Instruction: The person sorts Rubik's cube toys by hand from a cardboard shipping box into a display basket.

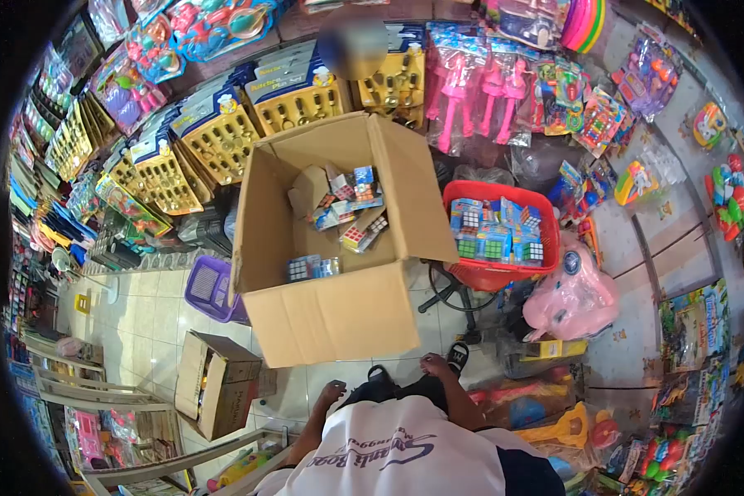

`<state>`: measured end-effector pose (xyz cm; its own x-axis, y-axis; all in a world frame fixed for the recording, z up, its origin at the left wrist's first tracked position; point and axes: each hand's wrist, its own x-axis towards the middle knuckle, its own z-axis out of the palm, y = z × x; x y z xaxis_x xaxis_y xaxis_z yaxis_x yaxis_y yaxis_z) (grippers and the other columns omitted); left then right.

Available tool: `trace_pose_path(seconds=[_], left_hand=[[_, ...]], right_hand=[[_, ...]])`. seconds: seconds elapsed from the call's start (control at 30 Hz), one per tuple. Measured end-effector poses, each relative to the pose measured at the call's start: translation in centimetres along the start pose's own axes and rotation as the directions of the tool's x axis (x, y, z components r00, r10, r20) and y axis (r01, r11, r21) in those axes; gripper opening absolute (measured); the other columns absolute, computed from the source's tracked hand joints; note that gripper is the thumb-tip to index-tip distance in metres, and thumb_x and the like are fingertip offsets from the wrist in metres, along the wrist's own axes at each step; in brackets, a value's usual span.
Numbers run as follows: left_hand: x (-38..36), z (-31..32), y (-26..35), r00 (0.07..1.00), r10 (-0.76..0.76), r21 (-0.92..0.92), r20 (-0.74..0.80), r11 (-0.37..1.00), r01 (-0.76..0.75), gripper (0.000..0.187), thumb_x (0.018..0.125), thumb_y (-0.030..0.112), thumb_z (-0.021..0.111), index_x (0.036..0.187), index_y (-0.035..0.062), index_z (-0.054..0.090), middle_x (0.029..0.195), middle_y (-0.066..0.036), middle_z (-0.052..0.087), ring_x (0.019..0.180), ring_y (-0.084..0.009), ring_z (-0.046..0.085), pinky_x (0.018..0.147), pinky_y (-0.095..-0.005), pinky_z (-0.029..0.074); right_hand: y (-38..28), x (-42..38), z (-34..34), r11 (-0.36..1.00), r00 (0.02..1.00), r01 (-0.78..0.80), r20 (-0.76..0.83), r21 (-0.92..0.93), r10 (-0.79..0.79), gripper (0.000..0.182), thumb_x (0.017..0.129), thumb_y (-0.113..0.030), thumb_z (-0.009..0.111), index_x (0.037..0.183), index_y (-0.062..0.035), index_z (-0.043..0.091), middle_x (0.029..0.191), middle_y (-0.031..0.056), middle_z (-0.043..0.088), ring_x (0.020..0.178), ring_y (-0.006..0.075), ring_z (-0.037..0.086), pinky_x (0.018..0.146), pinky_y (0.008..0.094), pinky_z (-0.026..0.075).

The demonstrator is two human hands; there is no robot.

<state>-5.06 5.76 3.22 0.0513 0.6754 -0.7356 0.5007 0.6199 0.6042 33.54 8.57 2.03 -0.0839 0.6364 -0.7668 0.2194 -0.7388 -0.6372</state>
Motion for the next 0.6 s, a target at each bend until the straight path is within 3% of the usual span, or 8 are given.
trace_pose_path(seconds=[0.1, 0.17, 0.2, 0.27, 0.37, 0.43, 0.5, 0.6], left_hand=[[1.6, -3.6, -5.8, 0.945, 0.245, -0.191, -0.216, 0.938, -0.287, 0.025, 0.090, 0.023, 0.049, 0.105, 0.0067, 0.061, 0.089, -0.008, 0.067, 0.077, -0.0165, 0.063, 0.059, -0.0291, 0.047], [-2.1, -6.7, -2.3, 0.901, 0.073, -0.472, -0.428, 0.832, -0.291, 0.022, 0.091, 0.022, 0.051, 0.100, 0.0042, 0.062, 0.083, -0.003, 0.063, 0.072, -0.0124, 0.057, 0.058, -0.0262, 0.043], [-3.4, -8.3, -0.1, 0.847, -0.016, -0.535, -0.531, 0.782, -0.321, 0.021, 0.092, 0.023, 0.050, 0.099, 0.0055, 0.061, 0.082, -0.002, 0.061, 0.071, -0.0096, 0.054, 0.058, -0.0242, 0.039], [-5.1, -11.8, 3.3, 0.596, 0.136, -0.300, -0.792, 0.763, -0.572, 0.020, 0.094, 0.021, 0.048, 0.094, 0.0024, 0.057, 0.081, -0.003, 0.057, 0.075, -0.0115, 0.051, 0.066, -0.0258, 0.040], [-11.2, -17.3, 14.2, 0.332, 0.236, -0.099, -0.913, 0.661, -0.744, 0.018, 0.094, 0.015, 0.049, 0.095, -0.0017, 0.056, 0.083, -0.006, 0.057, 0.079, -0.0146, 0.053, 0.072, -0.0284, 0.043], [-14.2, -19.5, 20.3, 0.187, 0.365, 0.096, -0.912, 0.632, -0.769, 0.017, 0.093, 0.013, 0.049, 0.096, -0.0027, 0.056, 0.086, -0.008, 0.058, 0.081, -0.0159, 0.053, 0.075, -0.0287, 0.043], [-16.0, -21.2, 24.6, 0.112, 0.573, 0.341, -0.812, 0.621, -0.705, 0.017, 0.093, 0.013, 0.049, 0.097, -0.0025, 0.056, 0.090, -0.010, 0.058, 0.083, -0.0165, 0.054, 0.076, -0.0283, 0.042], [-16.9, -21.5, 30.8, 0.141, 0.865, 0.559, -0.482, 0.428, -0.710, 0.023, 0.084, 0.012, 0.059, 0.103, -0.0005, 0.058, 0.096, -0.012, 0.060, 0.094, -0.0266, 0.056, 0.084, -0.0343, 0.042]], right_hand=[[-0.7, -0.3, 1.4, 0.994, 0.993, 0.103, -0.056, -0.036, -0.105, 0.026, 0.088, -0.026, 0.059, 0.108, -0.0102, 0.059, 0.092, 0.0047, 0.064, 0.081, 0.0161, 0.064, 0.066, 0.0315, 0.052], [0.5, 1.2, 0.9, 0.961, 0.968, 0.221, -0.085, -0.167, -0.237, 0.024, 0.087, -0.023, 0.058, 0.107, -0.0097, 0.059, 0.092, 0.0052, 0.064, 0.080, 0.0159, 0.064, 0.064, 0.0299, 0.051], [-1.8, -1.4, 1.3, 0.898, 0.911, 0.384, -0.245, 0.216, -0.331, 0.008, 0.078, -0.010, 0.062, 0.085, -0.0058, 0.061, 0.072, 0.0025, 0.061, 0.063, 0.0117, 0.057, 0.056, 0.0270, 0.046], [-4.1, -3.2, -0.1, 0.874, 0.827, 0.470, -0.406, 0.121, -0.389, 0.008, 0.077, -0.008, 0.061, 0.085, -0.0059, 0.061, 0.071, 0.0011, 0.059, 0.062, 0.0105, 0.056, 0.055, 0.0254, 0.045], [-11.1, -8.0, -2.3, 0.747, 0.572, 0.664, -0.629, -0.023, -0.527, 0.014, 0.077, -0.005, 0.058, 0.090, -0.0067, 0.061, 0.075, -0.0007, 0.058, 0.066, 0.0078, 0.055, 0.054, 0.0221, 0.043], [-14.2, -9.3, -4.3, 0.617, 0.661, 0.689, -0.679, 0.381, -0.319, 0.015, 0.089, -0.012, 0.048, 0.099, -0.0074, 0.058, 0.088, 0.0032, 0.060, 0.079, 0.0107, 0.058, 0.068, 0.0242, 0.046], [-20.4, -12.9, -4.4, 0.562, 0.506, 0.792, -0.772, 0.240, -0.384, 0.015, 0.090, -0.011, 0.047, 0.100, -0.0053, 0.057, 0.087, 0.0026, 0.059, 0.078, 0.0109, 0.058, 0.071, 0.0235, 0.046], [-30.0, -17.3, -2.0, 0.509, 0.280, 0.858, -0.772, -0.064, -0.570, 0.017, 0.088, -0.013, 0.057, 0.100, -0.0022, 0.057, 0.090, 0.0032, 0.060, 0.081, 0.0118, 0.059, 0.071, 0.0241, 0.047]])
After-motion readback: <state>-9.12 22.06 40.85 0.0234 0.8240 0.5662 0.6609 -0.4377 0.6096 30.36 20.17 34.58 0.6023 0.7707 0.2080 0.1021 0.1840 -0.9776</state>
